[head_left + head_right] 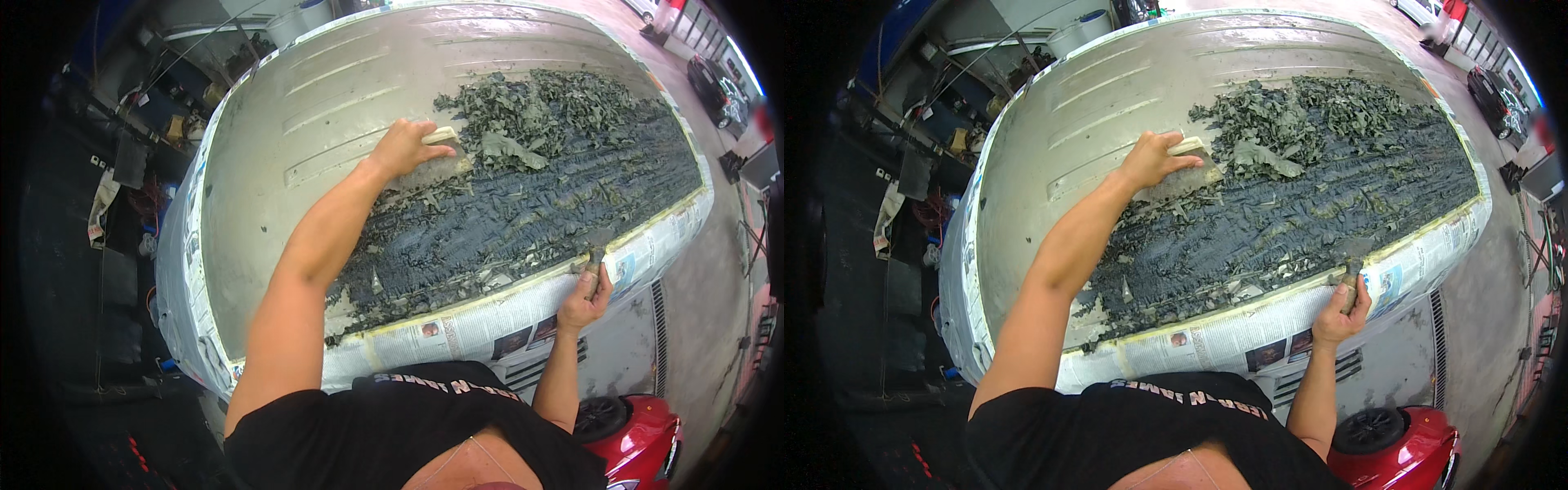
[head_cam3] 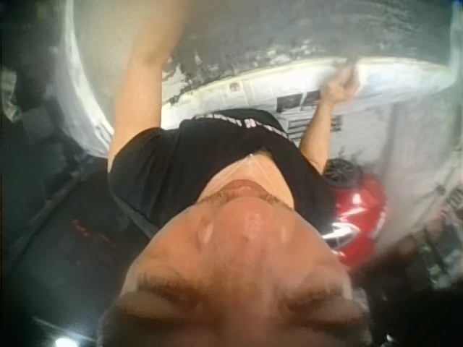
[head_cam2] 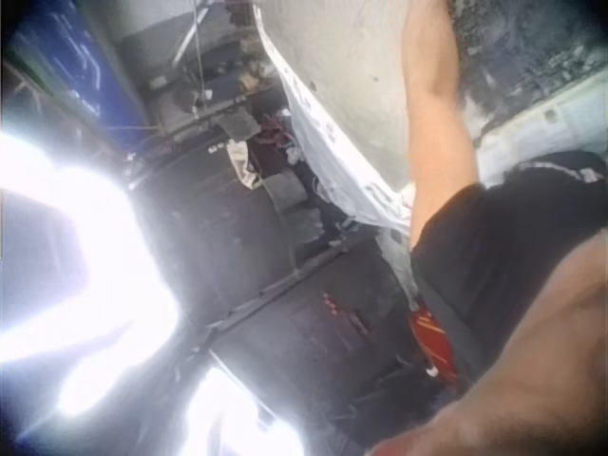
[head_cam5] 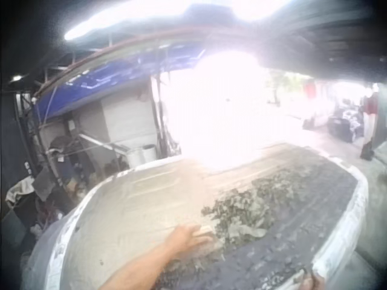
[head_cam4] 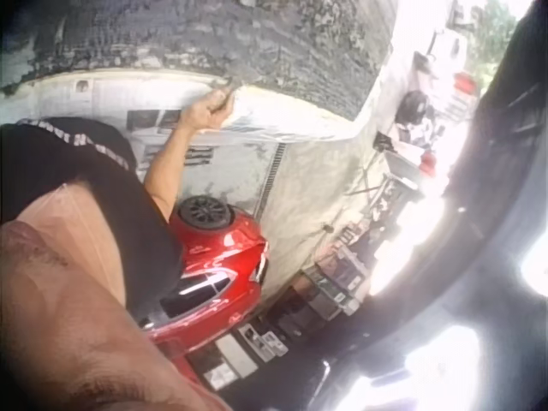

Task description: The person scrapes a thick, dark gray body filler from the hood of a car using a large putty knife in the left hand and a smaller scraper in the right hand. The hood is covered with newspaper to protect the paint. The person repeatedly scrapes the material off the surface and transfers it between the two tools.

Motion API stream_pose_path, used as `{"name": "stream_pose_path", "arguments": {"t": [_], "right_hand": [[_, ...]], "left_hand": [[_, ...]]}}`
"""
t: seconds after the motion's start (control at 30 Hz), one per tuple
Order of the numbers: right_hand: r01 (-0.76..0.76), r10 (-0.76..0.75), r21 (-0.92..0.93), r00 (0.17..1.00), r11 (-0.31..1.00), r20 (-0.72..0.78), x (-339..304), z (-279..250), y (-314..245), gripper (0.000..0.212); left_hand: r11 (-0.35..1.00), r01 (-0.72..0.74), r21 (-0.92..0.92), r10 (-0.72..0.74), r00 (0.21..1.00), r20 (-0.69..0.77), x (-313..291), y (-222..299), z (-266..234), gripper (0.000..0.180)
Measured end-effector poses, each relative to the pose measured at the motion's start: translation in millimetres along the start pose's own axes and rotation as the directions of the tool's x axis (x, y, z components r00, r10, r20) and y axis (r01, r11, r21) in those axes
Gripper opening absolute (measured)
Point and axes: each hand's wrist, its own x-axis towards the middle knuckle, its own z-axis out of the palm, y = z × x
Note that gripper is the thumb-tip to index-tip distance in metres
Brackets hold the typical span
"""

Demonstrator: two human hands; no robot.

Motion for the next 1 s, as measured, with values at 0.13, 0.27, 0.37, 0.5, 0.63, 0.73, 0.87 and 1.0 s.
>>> {"name": "stream_pose_path", "arguments": {"t": [0.13, 0.27, 0.37, 0.5, 0.63, 0.73, 0.87, 1.0], "right_hand": [[0.011, -0.011, -0.014, 1.000, 1.000, -0.008, -1.2, -1.6, 2.8, 0.041], [-0.009, 0.009, 0.012, 1.000, 1.000, -0.003, -2.5, 0.8, 2.8, 0.041], [-0.003, 0.003, 0.003, 1.000, 1.000, -0.002, -1.1, 1.1, -1.3, 0.041], [0.030, -0.030, -0.013, 0.999, 0.999, 0.015, -1.5, 1.0, 0.2, 0.038], [0.014, -0.015, 0.019, 1.000, 1.000, 0.023, -2.0, -1.6, 0.2, 0.038], [-0.014, 0.013, 0.056, 1.000, 0.998, 0.008, -3.4, 1.0, 1.2, 0.040], [0.012, -0.012, 0.026, 1.000, 1.000, 0.016, -1.4, 0.8, 2.9, 0.039], [0.000, -0.001, 0.049, 1.000, 0.999, 0.007, -1.6, -0.7, -0.3, 0.040]], "left_hand": [[0.996, 0.080, 0.027, -0.081, 0.996, 0.040, 14.6, -12.1, -17.5, 0.056], [0.977, -0.197, 0.075, 0.200, 0.979, -0.028, 5.6, -9.1, 4.8, 0.055], [0.992, -0.123, -0.006, 0.123, 0.992, 0.002, 13.0, -16.6, -1.7, 0.054], [0.966, -0.250, 0.064, 0.250, 0.968, 0.008, 15.2, -22.2, -4.4, 0.052], [0.973, -0.229, 0.027, 0.230, 0.973, -0.039, 10.0, -23.6, -7.1, 0.051], [0.984, -0.179, 0.016, 0.179, 0.984, -0.008, 6.1, -19.3, -13.4, 0.049], [0.987, -0.160, -0.020, 0.160, 0.987, 0.023, 2.9, -17.9, -6.3, 0.052], [0.992, -0.124, 0.002, 0.124, 0.990, 0.074, 8.8, -14.3, -13.7, 0.055]]}}
